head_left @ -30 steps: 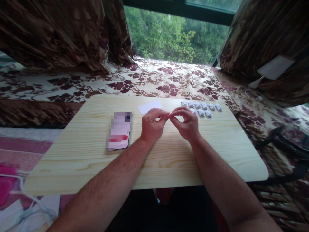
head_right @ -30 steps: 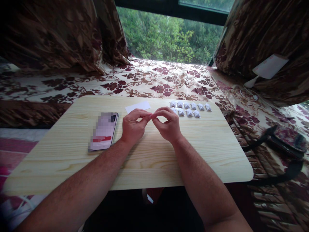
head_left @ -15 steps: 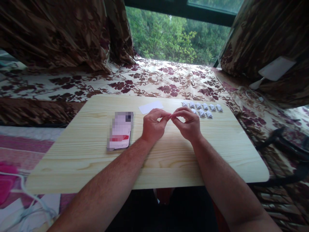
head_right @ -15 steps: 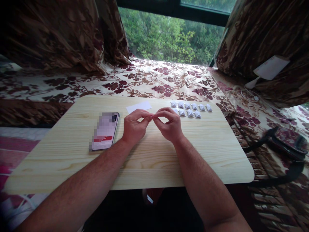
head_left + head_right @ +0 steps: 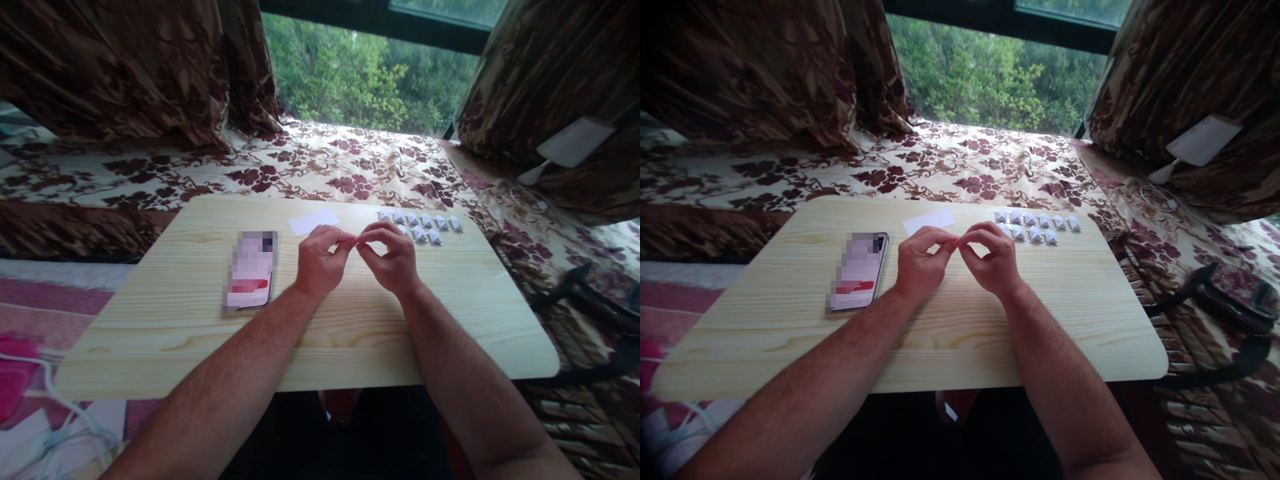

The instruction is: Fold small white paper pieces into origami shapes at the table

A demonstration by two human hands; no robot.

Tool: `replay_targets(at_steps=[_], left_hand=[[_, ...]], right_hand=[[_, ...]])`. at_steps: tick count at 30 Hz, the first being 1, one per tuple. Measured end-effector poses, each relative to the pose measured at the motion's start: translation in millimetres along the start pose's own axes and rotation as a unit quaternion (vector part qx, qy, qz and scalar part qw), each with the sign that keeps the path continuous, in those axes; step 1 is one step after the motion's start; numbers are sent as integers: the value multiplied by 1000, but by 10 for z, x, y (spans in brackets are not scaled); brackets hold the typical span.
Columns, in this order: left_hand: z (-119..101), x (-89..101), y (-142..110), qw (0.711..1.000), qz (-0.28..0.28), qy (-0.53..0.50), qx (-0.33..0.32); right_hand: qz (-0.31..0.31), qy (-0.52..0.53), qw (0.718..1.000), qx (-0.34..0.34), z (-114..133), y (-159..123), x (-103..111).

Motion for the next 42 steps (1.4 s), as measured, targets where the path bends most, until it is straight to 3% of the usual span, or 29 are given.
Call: replay_targets(at_steps=[9,14,22,34,42], left_hand=[[198,-10,-11,987,-37,-106,119],[224,-33,-14,978,-41,-147,140],[316,-89,-30,959,-41,-210,185],[338,-159,-67,948,-13,-229,219],[390,-181,-76,928,-27,-280,244]], right_hand=[[-19,-14,1000,-20,-87,-14,-4],[-19,0,999,-30,-116,-11,-3],[-33,55,993,-101,-317,-59,-48],[-68,127,978,-152,-451,-80,-67],[-36,177,966,-185,-442,-76,-142]])
Point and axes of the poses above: each hand's wrist, its own y-axis towards the middle knuckle, its own x-axis out of the back of the hand, z = x × y, the point moved 8 cm from there along y, towards the middle knuckle, and after that the axes turned 3 degrees about y, right-handed, at the moved point
